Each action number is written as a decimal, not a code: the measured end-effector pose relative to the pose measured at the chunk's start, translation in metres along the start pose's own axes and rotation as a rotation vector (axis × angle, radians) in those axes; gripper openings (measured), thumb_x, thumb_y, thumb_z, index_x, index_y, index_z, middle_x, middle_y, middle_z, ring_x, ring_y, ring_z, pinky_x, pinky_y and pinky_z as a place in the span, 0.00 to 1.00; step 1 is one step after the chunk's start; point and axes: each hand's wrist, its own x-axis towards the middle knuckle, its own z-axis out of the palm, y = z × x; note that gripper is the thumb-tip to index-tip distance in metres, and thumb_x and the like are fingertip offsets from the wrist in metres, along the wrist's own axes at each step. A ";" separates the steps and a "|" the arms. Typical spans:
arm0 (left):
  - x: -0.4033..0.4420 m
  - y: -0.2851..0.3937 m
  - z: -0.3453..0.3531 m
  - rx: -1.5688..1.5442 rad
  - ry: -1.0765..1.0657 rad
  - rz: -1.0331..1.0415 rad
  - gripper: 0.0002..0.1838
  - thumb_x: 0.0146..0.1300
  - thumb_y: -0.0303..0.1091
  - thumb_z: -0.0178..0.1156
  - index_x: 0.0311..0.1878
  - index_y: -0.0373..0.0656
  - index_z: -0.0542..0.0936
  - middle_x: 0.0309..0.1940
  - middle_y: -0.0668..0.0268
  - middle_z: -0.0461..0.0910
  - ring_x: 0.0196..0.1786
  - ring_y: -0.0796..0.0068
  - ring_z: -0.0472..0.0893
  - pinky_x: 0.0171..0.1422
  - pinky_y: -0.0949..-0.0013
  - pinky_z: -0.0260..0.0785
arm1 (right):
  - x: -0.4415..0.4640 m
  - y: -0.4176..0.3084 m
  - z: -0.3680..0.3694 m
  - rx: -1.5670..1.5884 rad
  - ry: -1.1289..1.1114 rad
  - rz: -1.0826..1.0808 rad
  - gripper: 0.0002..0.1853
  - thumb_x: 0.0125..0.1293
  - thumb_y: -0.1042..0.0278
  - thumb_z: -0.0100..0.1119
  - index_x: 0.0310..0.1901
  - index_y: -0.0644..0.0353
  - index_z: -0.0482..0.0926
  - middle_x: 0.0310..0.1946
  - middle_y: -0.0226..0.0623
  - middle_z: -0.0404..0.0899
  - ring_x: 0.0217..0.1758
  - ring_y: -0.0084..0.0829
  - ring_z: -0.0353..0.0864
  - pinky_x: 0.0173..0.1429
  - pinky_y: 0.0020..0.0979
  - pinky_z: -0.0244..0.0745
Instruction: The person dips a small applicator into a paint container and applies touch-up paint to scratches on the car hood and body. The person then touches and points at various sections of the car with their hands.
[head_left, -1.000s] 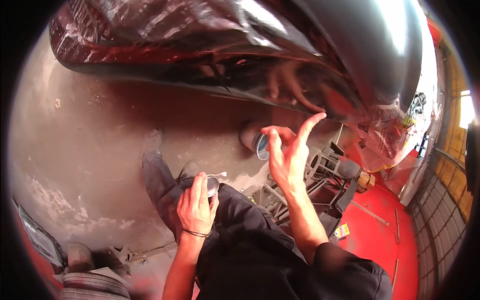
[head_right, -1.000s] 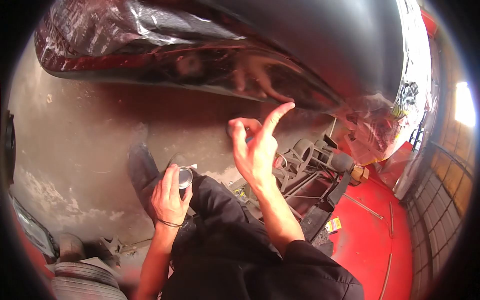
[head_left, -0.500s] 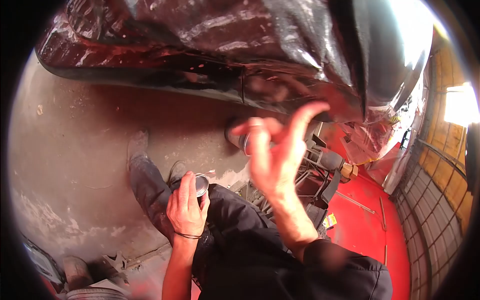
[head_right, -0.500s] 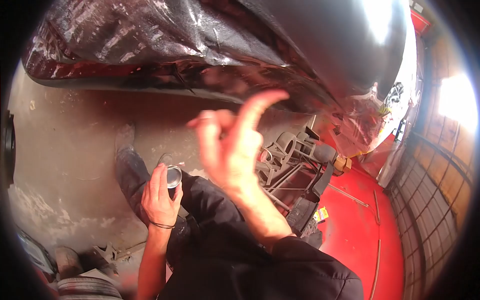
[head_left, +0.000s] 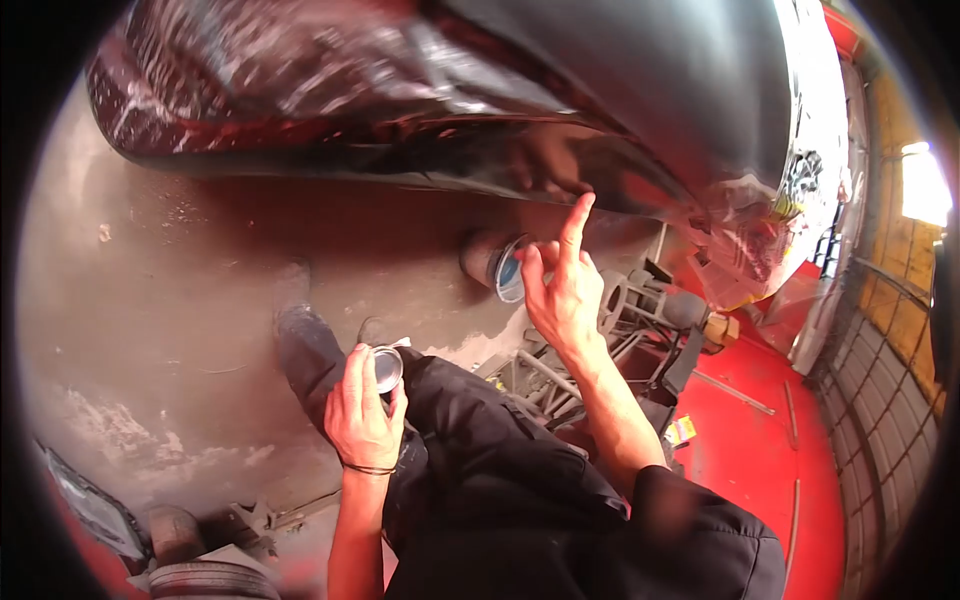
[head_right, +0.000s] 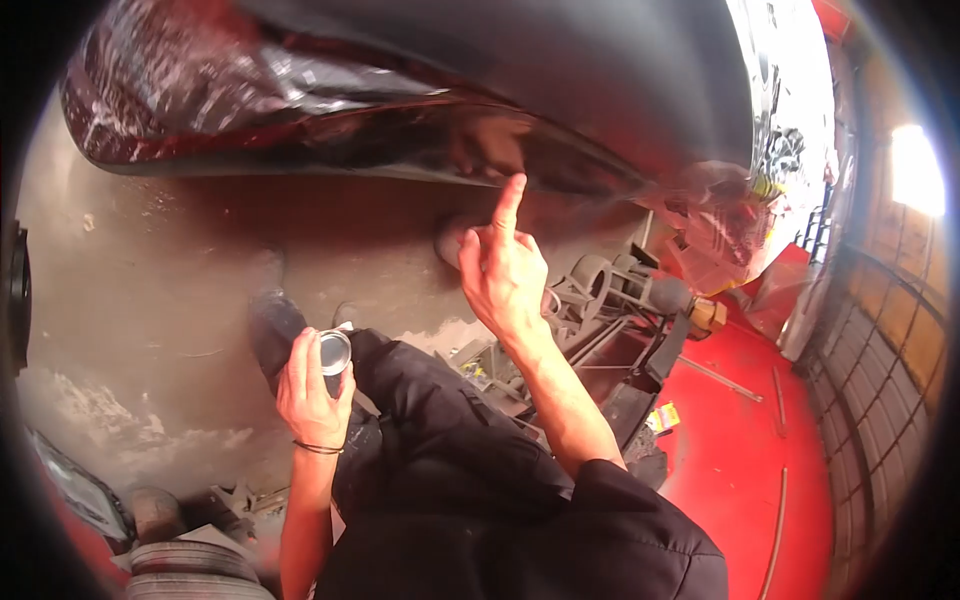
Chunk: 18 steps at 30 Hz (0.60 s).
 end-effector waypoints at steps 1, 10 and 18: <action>0.005 0.007 -0.007 0.007 -0.027 0.017 0.37 0.56 0.30 0.84 0.71 0.36 0.85 0.73 0.55 0.84 0.64 0.49 0.90 0.68 0.51 0.84 | -0.013 0.001 -0.007 0.057 -0.061 0.122 0.49 0.78 0.71 0.68 0.92 0.69 0.50 0.26 0.34 0.89 0.25 0.37 0.86 0.45 0.38 0.84; 0.082 0.130 -0.055 0.139 -0.369 0.529 0.35 0.56 0.30 0.81 0.69 0.35 0.86 0.72 0.60 0.86 0.53 0.61 0.90 0.58 0.59 0.83 | -0.120 0.003 -0.065 1.096 -0.144 0.766 0.13 0.89 0.60 0.66 0.51 0.63 0.89 0.41 0.31 0.91 0.46 0.19 0.86 0.53 0.28 0.80; 0.075 0.240 -0.023 0.116 -0.864 1.090 0.35 0.57 0.28 0.82 0.70 0.34 0.85 0.73 0.54 0.85 0.58 0.55 0.92 0.60 0.55 0.85 | -0.228 -0.025 -0.147 0.819 0.326 0.822 0.10 0.79 0.65 0.73 0.54 0.61 0.90 0.46 0.44 0.93 0.49 0.44 0.94 0.56 0.42 0.88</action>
